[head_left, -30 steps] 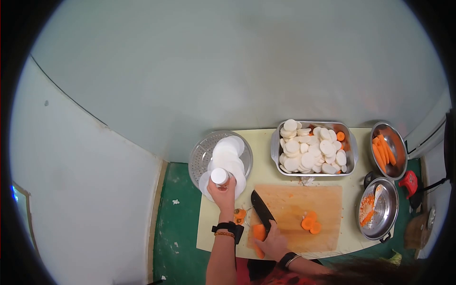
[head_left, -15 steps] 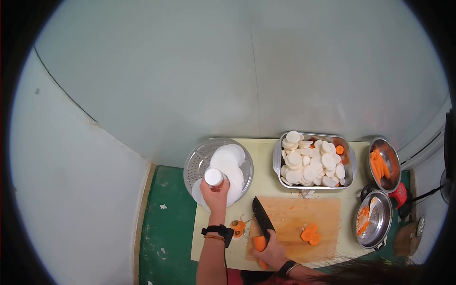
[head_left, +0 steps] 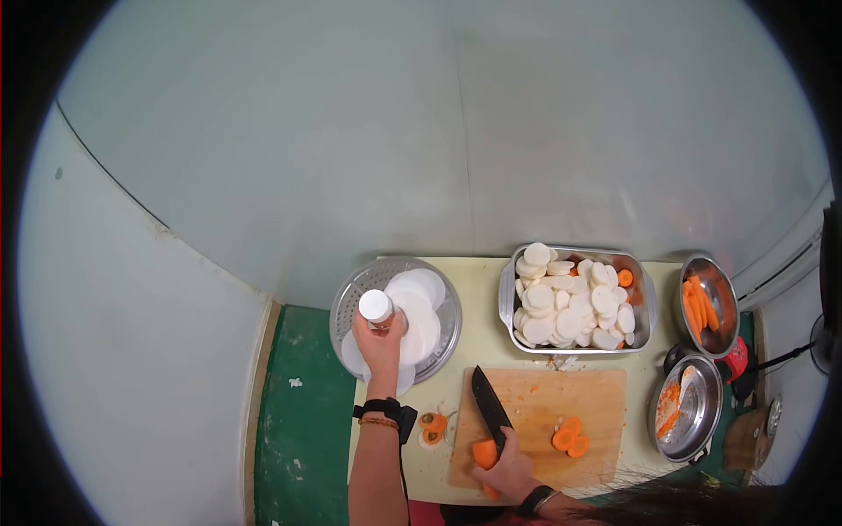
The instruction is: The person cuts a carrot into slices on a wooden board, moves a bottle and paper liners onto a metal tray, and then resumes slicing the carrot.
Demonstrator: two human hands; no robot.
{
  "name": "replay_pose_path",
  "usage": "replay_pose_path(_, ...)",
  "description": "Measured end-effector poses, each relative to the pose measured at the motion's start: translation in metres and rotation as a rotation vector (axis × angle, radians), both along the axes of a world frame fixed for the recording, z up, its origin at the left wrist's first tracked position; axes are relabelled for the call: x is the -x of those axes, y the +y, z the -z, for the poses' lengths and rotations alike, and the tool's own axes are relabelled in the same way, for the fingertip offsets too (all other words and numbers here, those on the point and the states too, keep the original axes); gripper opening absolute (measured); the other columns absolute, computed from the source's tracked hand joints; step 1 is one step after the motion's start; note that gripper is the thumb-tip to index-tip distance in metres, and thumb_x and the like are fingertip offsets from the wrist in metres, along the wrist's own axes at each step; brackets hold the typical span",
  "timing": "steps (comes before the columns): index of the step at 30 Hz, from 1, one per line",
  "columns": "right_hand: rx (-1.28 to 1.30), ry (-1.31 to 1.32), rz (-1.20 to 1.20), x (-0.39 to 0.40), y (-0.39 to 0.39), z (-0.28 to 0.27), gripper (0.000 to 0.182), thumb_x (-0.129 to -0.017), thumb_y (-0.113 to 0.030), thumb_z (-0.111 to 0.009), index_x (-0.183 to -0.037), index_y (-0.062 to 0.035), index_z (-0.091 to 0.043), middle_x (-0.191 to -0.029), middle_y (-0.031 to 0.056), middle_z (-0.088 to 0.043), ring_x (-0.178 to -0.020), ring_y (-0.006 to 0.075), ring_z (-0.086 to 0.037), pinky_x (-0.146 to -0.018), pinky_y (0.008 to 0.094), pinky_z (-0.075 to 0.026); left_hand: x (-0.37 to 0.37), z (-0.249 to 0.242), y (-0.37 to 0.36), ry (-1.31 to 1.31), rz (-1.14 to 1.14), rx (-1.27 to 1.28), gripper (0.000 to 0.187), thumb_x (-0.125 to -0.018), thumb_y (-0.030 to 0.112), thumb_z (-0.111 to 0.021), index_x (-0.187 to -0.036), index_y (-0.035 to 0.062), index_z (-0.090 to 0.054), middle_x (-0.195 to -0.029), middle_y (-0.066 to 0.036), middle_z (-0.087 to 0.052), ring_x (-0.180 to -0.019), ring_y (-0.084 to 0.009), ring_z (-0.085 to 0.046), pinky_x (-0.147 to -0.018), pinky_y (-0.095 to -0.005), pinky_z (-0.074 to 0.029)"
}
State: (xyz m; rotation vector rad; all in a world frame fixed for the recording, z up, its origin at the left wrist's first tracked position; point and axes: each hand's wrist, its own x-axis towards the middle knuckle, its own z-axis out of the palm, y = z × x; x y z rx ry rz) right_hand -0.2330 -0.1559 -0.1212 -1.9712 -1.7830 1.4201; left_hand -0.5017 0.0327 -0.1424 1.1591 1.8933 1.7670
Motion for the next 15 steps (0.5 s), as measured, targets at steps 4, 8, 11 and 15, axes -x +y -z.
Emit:
replay_pose_path(4, 0.009, -0.013, 0.007, -0.008, -0.001, 0.001, 0.093, -0.065, -0.041, -0.071, -0.137, -0.0044, -0.026, -0.104, 0.0234, -0.061, -0.092, 0.0375, -0.063, -0.082, 0.0415, -0.050, 0.000, -0.005, 0.004, -0.002, -0.016, 0.072, 0.066, -0.068, 0.017, -0.078, -0.124, 0.0004, -0.046, -0.115, -0.014, -0.047, -0.104, -0.0252, -0.052, -0.079, -0.0341, -0.048)
replay_pose_path(8, -0.026, -0.009, -0.026, -0.014, -0.001, 0.002, 0.093, -0.065, -0.042, -0.070, -0.137, -0.0033, -0.025, -0.103, 0.0233, -0.061, -0.091, 0.0382, -0.063, -0.082, 0.0414, -0.050, -0.001, -0.010, 0.003, 0.116, -0.064, 0.104, 0.072, -0.065, 0.020, -0.078, -0.125, 0.0006, -0.045, -0.118, -0.016, -0.049, -0.111, -0.0315, -0.048, -0.094, -0.0412, -0.039)
replay_pose_path(11, -0.016, -0.028, -0.039, -0.015, -0.001, 0.001, 0.093, -0.065, -0.042, -0.070, -0.136, -0.0029, -0.025, -0.105, 0.0237, -0.060, -0.093, 0.0385, -0.062, -0.082, 0.0414, -0.049, -0.003, -0.012, 0.002, 0.102, -0.065, 0.096, 0.075, -0.064, 0.020, -0.078, -0.128, 0.0004, -0.043, -0.120, -0.017, -0.048, -0.115, -0.0327, -0.046, -0.098, -0.0419, -0.036)
replay_pose_path(15, -0.041, -0.028, -0.044, -0.015, -0.003, 0.003, 0.093, -0.066, -0.043, -0.069, -0.137, -0.0027, -0.025, -0.109, 0.0244, -0.059, -0.095, 0.0382, -0.062, -0.083, 0.0412, -0.049, -0.002, -0.011, 0.000, 0.085, -0.086, 0.117, 0.082, -0.063, 0.021, -0.078, -0.133, 0.0006, -0.038, -0.123, -0.018, -0.046, -0.119, -0.0326, -0.044, -0.100, -0.0423, -0.034)
